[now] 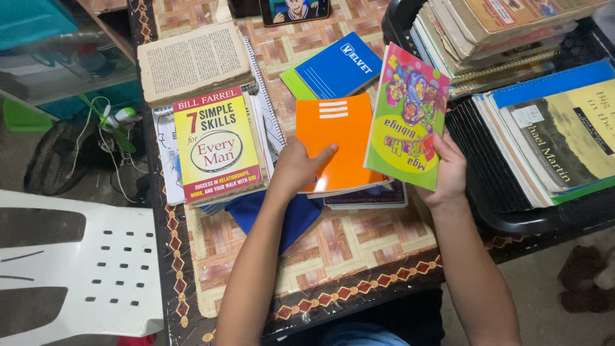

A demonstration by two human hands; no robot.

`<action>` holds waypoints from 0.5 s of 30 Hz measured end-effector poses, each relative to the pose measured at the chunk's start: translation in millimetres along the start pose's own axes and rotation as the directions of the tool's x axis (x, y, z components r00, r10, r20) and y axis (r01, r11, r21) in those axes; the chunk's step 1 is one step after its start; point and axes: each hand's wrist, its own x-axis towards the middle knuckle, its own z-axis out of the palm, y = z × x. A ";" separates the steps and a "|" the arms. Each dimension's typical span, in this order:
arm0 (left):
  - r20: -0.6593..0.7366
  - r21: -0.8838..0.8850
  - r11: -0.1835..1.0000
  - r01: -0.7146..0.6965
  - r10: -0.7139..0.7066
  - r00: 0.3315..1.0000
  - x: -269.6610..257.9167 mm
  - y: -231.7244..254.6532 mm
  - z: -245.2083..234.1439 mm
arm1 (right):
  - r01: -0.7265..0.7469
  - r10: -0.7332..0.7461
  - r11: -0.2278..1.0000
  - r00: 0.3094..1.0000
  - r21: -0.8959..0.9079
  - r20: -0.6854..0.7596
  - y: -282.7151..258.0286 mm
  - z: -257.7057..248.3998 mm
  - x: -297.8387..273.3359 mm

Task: The person repeatedly picks up books and notebooks from a table, flips them over, and places them onto a black tray. The person handles items one at a time, occasionally adjusting the stack on the tray.

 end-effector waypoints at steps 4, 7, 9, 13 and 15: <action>-0.024 -0.057 0.991 0.120 -0.121 0.992 -2.2 8.7 0.5 | -0.003 0.002 0.996 1.000 0.094 0.013 1.6 -2.5 0.3; -0.119 -0.294 0.953 -0.072 0.038 0.992 -6.6 19.9 -4.0 | -0.002 -0.005 0.977 1.000 0.213 0.031 -1.7 -6.3 -2.0; -0.191 -0.489 0.832 -0.262 0.191 0.963 -10.0 27.3 -13.3 | -0.022 0.009 0.957 0.999 0.288 0.046 -5.7 -8.9 -4.2; -0.105 -0.566 0.815 0.123 -0.219 0.970 -15.9 29.6 -59.1 | 0.099 -0.095 0.992 0.994 -0.079 0.044 -14.3 -10.0 -4.3; -0.225 -0.706 0.706 -0.052 -0.154 0.962 -26.6 24.3 -88.3 | 0.158 -0.178 0.939 0.983 -0.306 -0.037 -15.3 -5.9 -3.3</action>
